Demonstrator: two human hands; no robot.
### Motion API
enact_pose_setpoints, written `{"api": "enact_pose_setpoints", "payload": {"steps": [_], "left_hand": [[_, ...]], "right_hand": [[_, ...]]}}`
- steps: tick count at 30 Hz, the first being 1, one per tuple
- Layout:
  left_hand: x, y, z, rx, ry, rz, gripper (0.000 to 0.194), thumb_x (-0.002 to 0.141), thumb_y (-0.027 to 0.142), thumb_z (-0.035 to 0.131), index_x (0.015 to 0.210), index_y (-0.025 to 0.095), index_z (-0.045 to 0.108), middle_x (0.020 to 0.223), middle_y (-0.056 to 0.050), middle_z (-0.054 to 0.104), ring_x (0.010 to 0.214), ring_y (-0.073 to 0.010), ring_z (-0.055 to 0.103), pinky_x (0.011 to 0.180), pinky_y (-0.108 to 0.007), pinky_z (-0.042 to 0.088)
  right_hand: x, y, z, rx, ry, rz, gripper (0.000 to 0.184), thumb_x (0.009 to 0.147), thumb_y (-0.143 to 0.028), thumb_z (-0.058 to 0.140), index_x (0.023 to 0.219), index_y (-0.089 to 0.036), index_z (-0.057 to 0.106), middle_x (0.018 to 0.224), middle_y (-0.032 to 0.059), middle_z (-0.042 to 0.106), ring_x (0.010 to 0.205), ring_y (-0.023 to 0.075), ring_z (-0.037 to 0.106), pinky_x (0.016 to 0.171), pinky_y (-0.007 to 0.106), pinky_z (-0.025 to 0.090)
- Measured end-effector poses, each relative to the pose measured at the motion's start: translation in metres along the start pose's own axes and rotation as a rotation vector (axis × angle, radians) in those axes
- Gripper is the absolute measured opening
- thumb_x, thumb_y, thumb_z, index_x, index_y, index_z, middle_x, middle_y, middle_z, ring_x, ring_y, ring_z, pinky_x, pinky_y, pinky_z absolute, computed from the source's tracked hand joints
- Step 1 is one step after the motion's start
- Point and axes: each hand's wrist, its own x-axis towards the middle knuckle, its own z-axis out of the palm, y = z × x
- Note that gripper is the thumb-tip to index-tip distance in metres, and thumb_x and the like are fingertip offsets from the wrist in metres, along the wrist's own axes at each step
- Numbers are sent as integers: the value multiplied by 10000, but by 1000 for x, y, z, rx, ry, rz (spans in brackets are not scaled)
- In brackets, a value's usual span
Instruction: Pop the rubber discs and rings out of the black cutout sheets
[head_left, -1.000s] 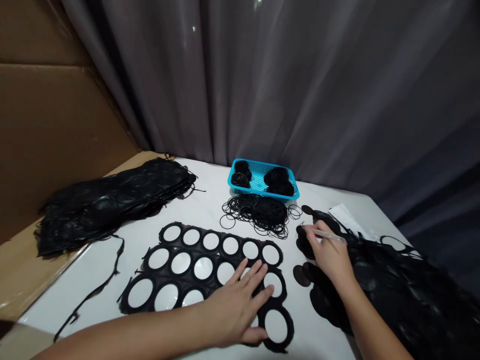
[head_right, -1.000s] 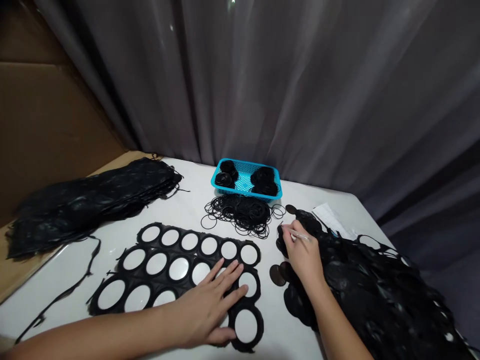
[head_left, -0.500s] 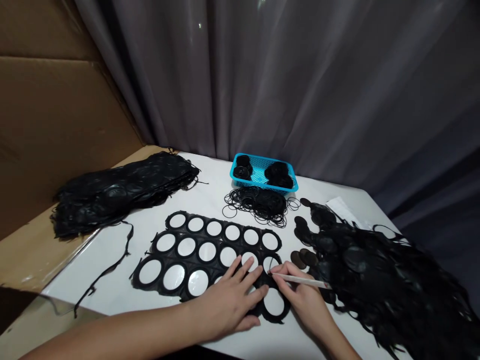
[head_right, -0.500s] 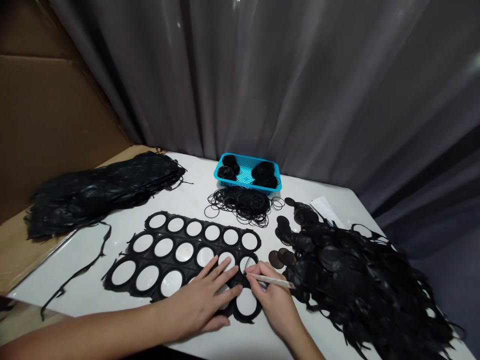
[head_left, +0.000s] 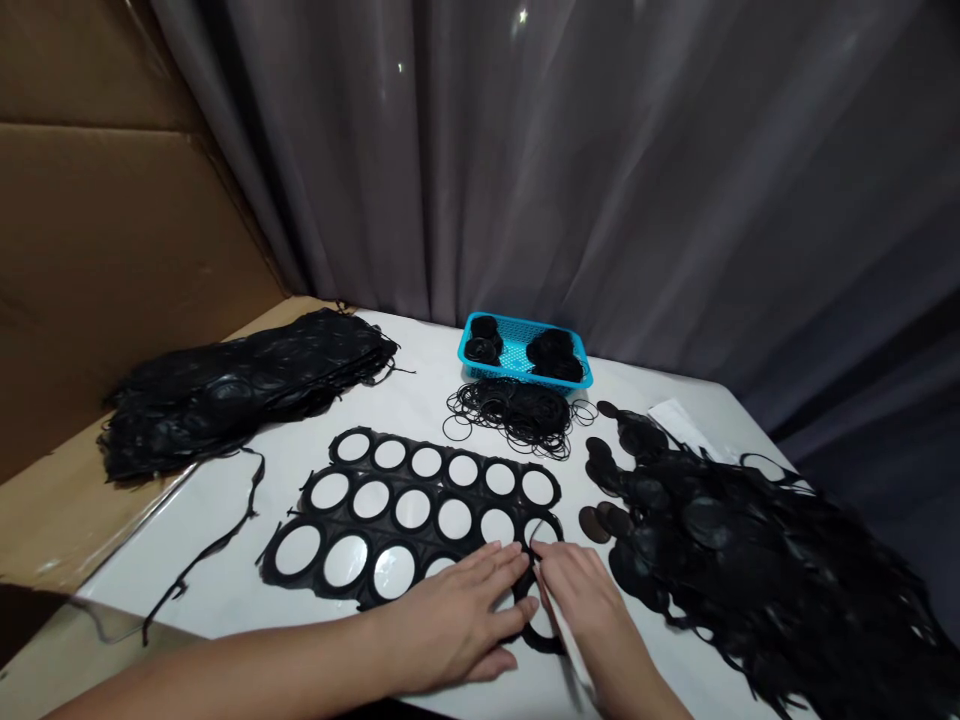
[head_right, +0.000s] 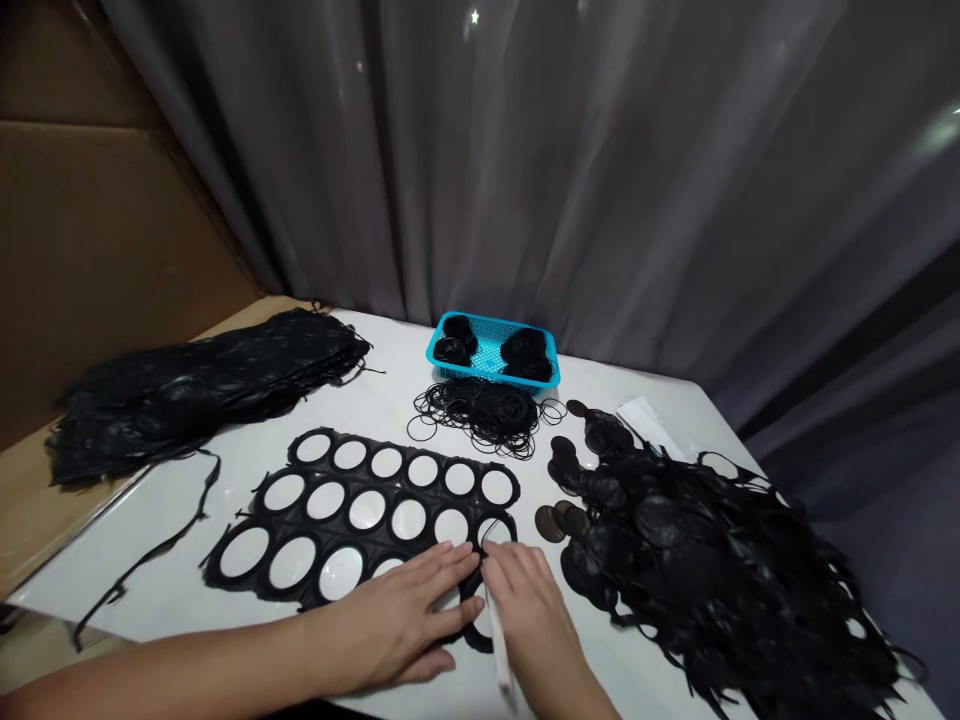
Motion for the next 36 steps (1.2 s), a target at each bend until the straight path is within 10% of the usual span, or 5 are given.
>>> {"api": "enact_pose_setpoints", "payload": {"steps": [7, 10, 21, 36], "left_hand": [[0, -1, -4, -28, -13, -3, 552, 985, 409, 587, 1459, 166, 444, 1589, -189, 323, 1480, -328, 290, 1212, -462, 280], [-3, 4, -8, -48, -34, -11, 571, 995, 435, 567, 1485, 182, 418, 1594, -182, 318, 1484, -319, 283, 1214, -461, 273], [-19, 30, -2, -14, -33, -71, 604, 966, 403, 620, 1474, 138, 430, 1561, -216, 365, 1458, -325, 339, 1208, -469, 277], [-17, 33, 1, -20, -57, -107, 660, 898, 309, 700, 1482, 166, 427, 1574, -204, 346, 1465, -342, 313, 1196, -481, 295]], "right_hand": [[36, 75, -48, -426, 231, 327, 244, 977, -252, 383, 936, -172, 610, 886, 140, 699, 819, 297, 615, 745, 404, 429], [36, 94, -66, -251, 296, 507, 249, 949, -366, 433, 809, -221, 579, 844, 98, 719, 736, 257, 631, 703, 357, 439], [-25, -28, -27, 542, -87, 537, 274, 981, -439, 493, 876, -221, 623, 882, 43, 692, 843, 197, 659, 780, 265, 503], [-45, -42, -11, 320, 31, 308, 196, 1007, -265, 464, 892, -243, 621, 944, 50, 686, 894, 196, 667, 772, 283, 550]]}}
